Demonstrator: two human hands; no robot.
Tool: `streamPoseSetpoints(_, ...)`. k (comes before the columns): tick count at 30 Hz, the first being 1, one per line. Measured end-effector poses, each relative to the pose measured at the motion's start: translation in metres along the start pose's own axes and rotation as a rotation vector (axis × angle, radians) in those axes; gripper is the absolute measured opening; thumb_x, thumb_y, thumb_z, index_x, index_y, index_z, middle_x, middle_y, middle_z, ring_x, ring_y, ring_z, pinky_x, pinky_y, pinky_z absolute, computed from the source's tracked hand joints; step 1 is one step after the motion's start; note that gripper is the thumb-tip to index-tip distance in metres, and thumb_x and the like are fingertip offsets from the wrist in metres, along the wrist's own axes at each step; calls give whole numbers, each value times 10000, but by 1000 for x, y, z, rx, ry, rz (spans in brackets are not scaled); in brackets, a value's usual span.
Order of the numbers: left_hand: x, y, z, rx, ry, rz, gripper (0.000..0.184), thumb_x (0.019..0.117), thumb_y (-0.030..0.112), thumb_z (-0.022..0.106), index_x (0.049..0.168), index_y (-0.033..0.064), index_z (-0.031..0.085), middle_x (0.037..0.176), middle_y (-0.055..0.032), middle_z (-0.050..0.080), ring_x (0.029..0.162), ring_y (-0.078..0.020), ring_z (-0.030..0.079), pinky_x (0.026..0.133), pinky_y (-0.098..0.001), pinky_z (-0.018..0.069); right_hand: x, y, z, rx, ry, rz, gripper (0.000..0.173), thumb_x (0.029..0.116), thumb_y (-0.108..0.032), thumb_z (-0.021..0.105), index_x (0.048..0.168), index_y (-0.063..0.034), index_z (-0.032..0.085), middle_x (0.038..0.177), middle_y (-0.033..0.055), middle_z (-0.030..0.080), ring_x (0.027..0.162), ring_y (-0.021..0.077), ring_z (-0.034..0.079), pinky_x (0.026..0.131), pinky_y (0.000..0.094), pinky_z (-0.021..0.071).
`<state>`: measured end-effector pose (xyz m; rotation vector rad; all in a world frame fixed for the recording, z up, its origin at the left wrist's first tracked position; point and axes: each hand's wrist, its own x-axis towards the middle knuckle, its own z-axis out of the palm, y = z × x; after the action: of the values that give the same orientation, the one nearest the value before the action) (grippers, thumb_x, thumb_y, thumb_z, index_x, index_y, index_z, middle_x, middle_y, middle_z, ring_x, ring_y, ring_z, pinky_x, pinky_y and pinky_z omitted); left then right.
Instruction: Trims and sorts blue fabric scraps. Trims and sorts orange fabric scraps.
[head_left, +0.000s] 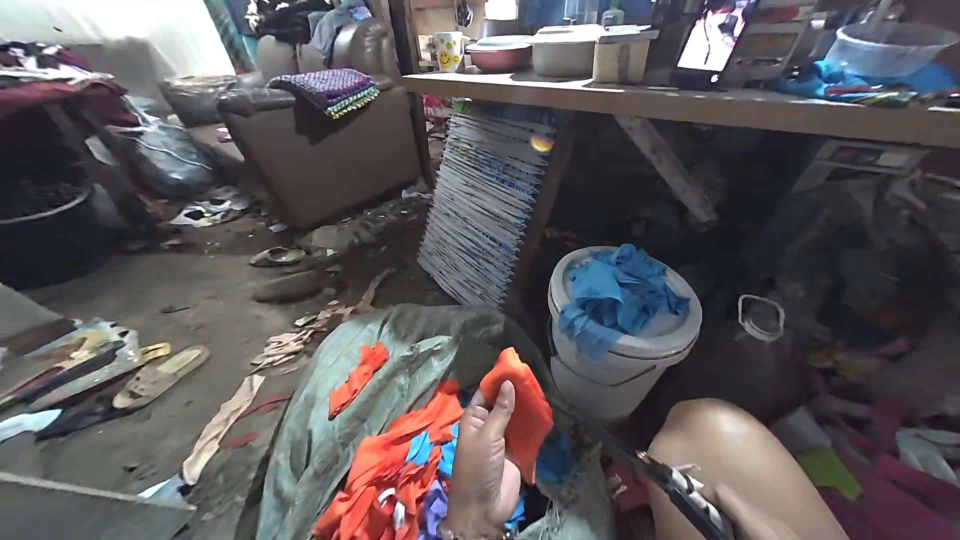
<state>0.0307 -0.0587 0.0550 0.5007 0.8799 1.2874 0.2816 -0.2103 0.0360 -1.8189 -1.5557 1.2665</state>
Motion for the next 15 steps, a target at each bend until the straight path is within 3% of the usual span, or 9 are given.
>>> streamPoseSetpoints(5, -1, 3, 0, 78, 15, 8, 164, 1044, -4, 478, 1154, -31, 597, 925, -96, 723, 826, -140, 726, 754, -302, 625, 10, -20, 5, 8, -40, -41, 750, 847, -348, 760, 1315, 172, 489, 1122, 318, 616, 1002, 373, 627, 904, 505, 512)
streamPoseSetpoints(7, 1, -1, 1, 151, 30, 45, 145, 1026, -17, 514, 1127, -44, 614, 929, -90, 720, 838, -127, 716, 773, -281, 613, 13, -16, 10, 13, -8, -83, 745, 837, -382, 760, 1287, 159, 516, 1054, 293, 630, 918, 344, 628, 835, 488, 519)
streamPoseSetpoints(11, 4, -13, 4, 209, 86, 90, 97, 1000, -34, 565, 1017, -58, 657, 867, -88, 725, 781, -119, 710, 740, -268, 608, 19, -11, 14, 10, 4, -110, 755, 858, -459, 746, 1285, 127, 538, 1067, 299, 643, 945, 380, 645, 856, 549, 518)
streamPoseSetpoints(15, 4, -19, 7, 164, 111, 71, 128, 1012, -21, 549, 986, -71, 665, 840, -121, 729, 753, -161, 721, 708, -303, 618, 27, -10, 15, -2, 28, -122, 736, 860, -459, 752, 1269, 121, 555, 1064, 302, 651, 975, 407, 651, 883, 578, 511)
